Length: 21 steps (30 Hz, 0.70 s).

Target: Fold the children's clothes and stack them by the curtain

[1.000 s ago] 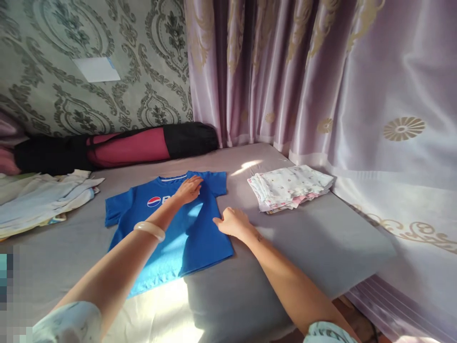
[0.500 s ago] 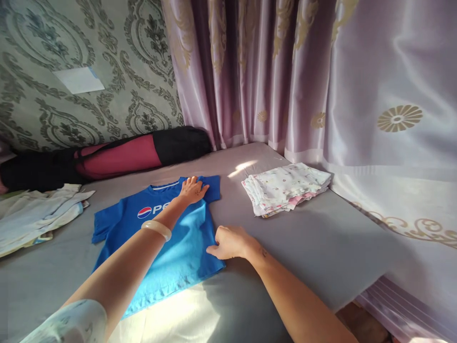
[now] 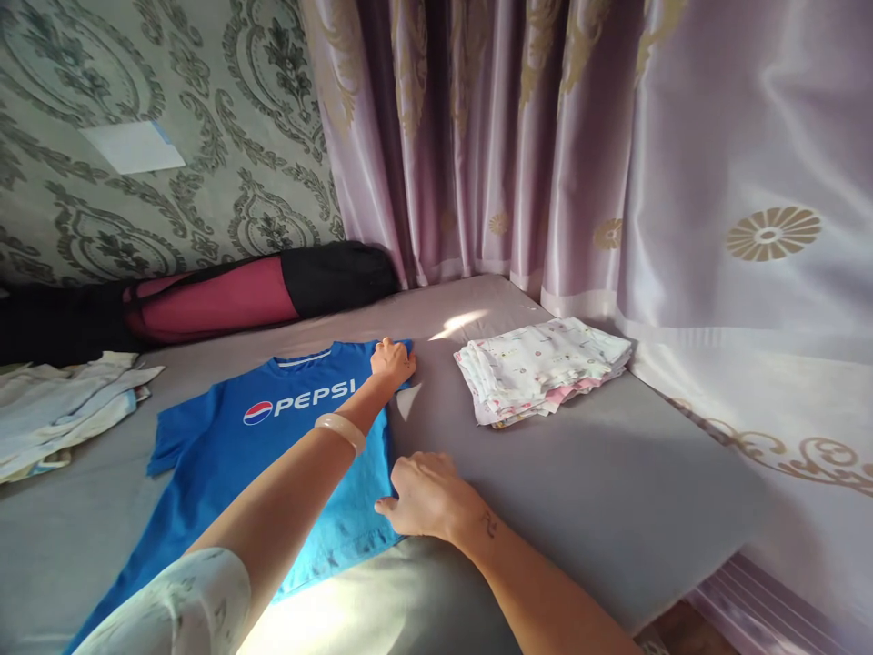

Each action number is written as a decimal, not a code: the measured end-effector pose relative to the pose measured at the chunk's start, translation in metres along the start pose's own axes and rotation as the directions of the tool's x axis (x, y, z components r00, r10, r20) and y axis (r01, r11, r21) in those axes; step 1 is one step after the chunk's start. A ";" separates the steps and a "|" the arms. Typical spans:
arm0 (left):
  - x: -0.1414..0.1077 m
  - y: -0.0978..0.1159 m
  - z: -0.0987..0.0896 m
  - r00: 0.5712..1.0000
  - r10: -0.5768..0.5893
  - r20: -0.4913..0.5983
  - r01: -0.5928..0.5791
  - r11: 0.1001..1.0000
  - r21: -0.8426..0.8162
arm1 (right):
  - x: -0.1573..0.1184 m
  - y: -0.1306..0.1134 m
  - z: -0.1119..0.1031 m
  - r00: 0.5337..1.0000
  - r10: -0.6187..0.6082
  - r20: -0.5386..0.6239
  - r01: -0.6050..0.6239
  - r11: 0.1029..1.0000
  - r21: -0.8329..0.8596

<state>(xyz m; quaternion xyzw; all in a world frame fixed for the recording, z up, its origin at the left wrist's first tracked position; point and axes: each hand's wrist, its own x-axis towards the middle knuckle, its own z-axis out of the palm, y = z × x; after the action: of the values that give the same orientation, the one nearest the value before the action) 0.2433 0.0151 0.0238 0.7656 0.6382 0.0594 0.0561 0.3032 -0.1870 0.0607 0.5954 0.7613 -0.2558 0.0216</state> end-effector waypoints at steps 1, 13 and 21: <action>0.000 0.001 0.000 1.000 0.008 0.002 -0.008 1.000 0.004 | 0.000 -0.001 0.001 1.000 0.004 -0.005 -0.004 1.000 0.010; 0.034 -0.042 -0.018 0.947 -0.263 0.185 0.314 0.637 -0.704 | 0.000 -0.005 0.005 1.000 0.012 -0.021 -0.008 0.989 0.148; 0.020 -0.108 -0.039 0.895 -0.252 0.368 0.383 0.013 -0.924 | -0.008 -0.013 -0.002 0.998 -0.050 -0.033 0.057 0.951 0.305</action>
<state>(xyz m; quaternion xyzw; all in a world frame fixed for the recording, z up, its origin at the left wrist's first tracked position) 0.1353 0.0543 0.0454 0.3664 0.5820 0.4169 0.5943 0.2936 -0.1954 0.0695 0.5738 0.7286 -0.3637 -0.0873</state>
